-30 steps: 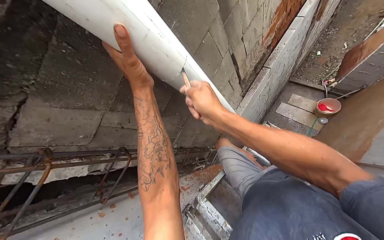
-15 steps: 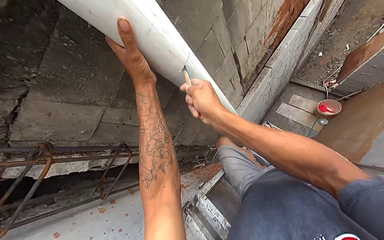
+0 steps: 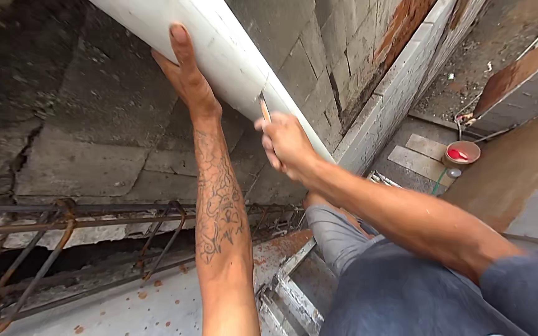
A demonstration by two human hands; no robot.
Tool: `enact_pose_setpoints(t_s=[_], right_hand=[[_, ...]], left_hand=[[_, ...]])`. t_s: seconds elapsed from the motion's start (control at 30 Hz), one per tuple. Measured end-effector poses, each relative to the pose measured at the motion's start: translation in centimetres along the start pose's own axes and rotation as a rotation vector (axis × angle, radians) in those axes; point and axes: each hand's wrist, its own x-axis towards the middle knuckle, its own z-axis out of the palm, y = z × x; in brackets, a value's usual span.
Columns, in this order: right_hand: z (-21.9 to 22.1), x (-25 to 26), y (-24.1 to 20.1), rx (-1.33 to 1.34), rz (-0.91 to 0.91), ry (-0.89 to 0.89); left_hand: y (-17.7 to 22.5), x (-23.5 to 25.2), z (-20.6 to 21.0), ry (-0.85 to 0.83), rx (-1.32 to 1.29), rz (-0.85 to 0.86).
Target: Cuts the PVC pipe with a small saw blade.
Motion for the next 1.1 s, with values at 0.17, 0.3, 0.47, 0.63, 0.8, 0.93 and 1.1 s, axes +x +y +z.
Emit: enact_pose_setpoints(t_s=[0.17, 0.3, 0.47, 0.63, 0.8, 0.93, 1.1], right_hand=[[-0.6, 1.5, -0.3, -0.025, 0.000, 0.007], [-0.4, -0.6, 0.2, -0.013, 0.022, -0.009], [0.2, 1.3, -0.1, -0.035, 0.012, 0.036], [-0.3, 1.0, 0.3, -0.085, -0.003, 0.007], [0.1, -0.6, 1.4, -0.048, -0.017, -0.017], [0.4, 1.9, 0.9, 0.001, -0.027, 0.031], [0.1, 0.8, 1.0, -0.009, -0.015, -0.006]], left_hand=[[-0.4, 0.2, 0.4, 0.012, -0.001, 0.023], [0.2, 0.3, 0.3, 0.007, 0.007, 0.018], [-0.1, -0.7, 0.1, 0.009, 0.005, 0.003], [-0.3, 0.0, 0.6, 0.022, -0.011, 0.013], [0.1, -0.2, 0.6, 0.010, 0.015, 0.017], [-0.3, -0.9, 0.3, 0.018, 0.023, -0.013], [-0.2, 0.0, 0.8, 0.021, 0.000, 0.021]])
